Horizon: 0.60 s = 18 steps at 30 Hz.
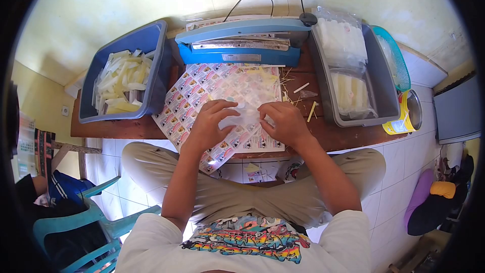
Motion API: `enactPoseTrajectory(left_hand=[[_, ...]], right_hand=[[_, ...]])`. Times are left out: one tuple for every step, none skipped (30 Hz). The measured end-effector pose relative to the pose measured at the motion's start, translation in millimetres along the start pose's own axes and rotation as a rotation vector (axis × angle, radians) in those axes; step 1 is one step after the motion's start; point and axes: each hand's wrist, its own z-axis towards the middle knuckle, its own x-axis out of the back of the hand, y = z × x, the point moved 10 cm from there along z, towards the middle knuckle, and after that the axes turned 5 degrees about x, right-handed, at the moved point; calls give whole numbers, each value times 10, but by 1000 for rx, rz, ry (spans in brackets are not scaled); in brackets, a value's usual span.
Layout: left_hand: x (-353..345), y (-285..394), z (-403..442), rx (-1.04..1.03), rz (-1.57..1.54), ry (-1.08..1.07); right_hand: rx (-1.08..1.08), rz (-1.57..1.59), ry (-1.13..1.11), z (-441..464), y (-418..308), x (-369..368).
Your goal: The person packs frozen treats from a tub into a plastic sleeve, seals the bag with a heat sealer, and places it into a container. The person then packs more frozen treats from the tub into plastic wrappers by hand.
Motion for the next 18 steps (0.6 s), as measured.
enactPoseTrajectory(left_hand=[[-21, 18, -2, -2, -1, -2], [-68, 20, -8, 18, 12, -23], [-108, 14, -10, 38, 26, -43], [-155, -24, -18, 39, 26, -43], [-245, -116, -36, 55, 55, -62], [-274, -139, -24, 70, 84, -80], [-278, -139, -22, 70, 85, -78], [-227, -132, -22, 68, 61, -19], [-150, -98, -7, 66, 36, 40], [-121, -77, 7, 65, 35, 40], [-54, -50, 19, 52, 3, 65], [3, -30, 26, 39, -29, 91], [15, -31, 32, 39, -28, 91], [78, -13, 31, 18, -46, 144], [144, 6, 29, -4, -65, 198], [163, 9, 29, -6, -65, 200], [215, 13, 20, -12, -50, 234], [275, 25, 20, -17, -36, 268]], right_hand=[[-34, 12, -19, -21, 30, -52], [-69, 24, -37, -40, 65, -87], [-70, 23, -37, -43, 69, -81], [-83, 19, -64, -47, 86, -100], [-95, 15, -91, -44, 96, -123], [-92, 16, -92, -28, 78, -113], [-144, 35, -107, -28, 110, -110], [-197, 52, -123, -30, 140, -100], [-197, 51, -123, 0, 125, -60], [-94, 17, -59, 71, 16, 52], [9, -16, 5, 112, -86, 139], [8, -16, 5, 108, -55, 125], [-17, -15, 11, 82, 26, 100], [-42, -15, 17, 51, 107, 76], [-41, -17, 18, 24, 166, 56], [-44, 13, 1, 1, 229, 21], [-46, 42, -15, -23, 285, -12], [-41, 38, -14, 13, 236, 8]])
